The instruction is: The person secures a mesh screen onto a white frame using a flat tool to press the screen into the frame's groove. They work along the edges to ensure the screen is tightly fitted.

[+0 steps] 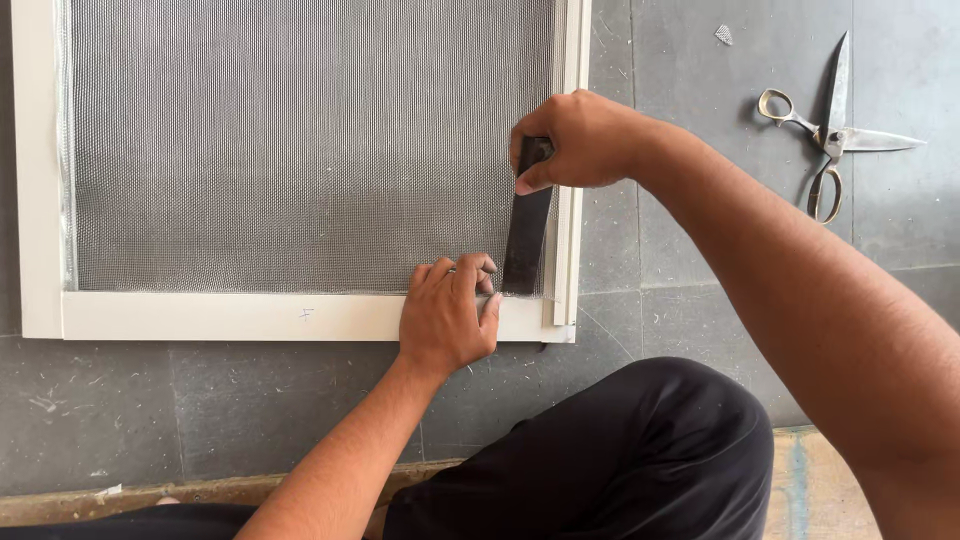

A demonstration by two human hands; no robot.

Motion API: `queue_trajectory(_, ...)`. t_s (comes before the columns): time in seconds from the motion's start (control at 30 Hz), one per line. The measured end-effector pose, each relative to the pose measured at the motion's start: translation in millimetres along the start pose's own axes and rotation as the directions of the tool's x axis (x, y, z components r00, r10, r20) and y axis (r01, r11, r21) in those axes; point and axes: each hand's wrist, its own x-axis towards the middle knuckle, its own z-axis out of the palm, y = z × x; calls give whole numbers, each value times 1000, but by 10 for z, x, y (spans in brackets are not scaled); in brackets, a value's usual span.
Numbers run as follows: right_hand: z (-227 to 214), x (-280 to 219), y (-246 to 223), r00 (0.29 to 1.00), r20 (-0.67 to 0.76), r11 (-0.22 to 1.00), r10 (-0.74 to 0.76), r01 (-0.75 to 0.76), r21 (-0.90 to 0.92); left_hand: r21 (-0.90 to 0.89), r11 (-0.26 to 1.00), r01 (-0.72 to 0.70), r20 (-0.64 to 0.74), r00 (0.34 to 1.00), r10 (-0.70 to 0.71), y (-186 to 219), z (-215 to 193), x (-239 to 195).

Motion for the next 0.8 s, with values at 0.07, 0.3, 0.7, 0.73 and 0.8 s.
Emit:
queue_trajectory(0.07, 32, 7, 54, 1000, 5, 1000, 11, -11, 16, -19, 1000, 6, 8, 1000, -6, -6, 0, -13)
queue_trajectory(0.3, 46, -18, 114, 999, -10, 997, 36, -35, 73, -61, 998, 17, -2, 1000, -17, 5, -1, -6)
queue_trajectory(0.7, 67, 111, -17, 997, 74, 1000, 5, -3, -28, -54, 999, 7, 7, 1000, -7, -4, -19, -6)
queue_trajectory(0.73, 59, 126, -25, 995, 99, 999, 8, -3, -50, -52, 998, 24, 22, 999, -23, 6, -18, -4)
queue_trajectory(0.8, 34, 147, -50, 993, 116, 998, -19, 25, -51, -44, 997, 57, 48, 997, -55, 19, -22, 9)
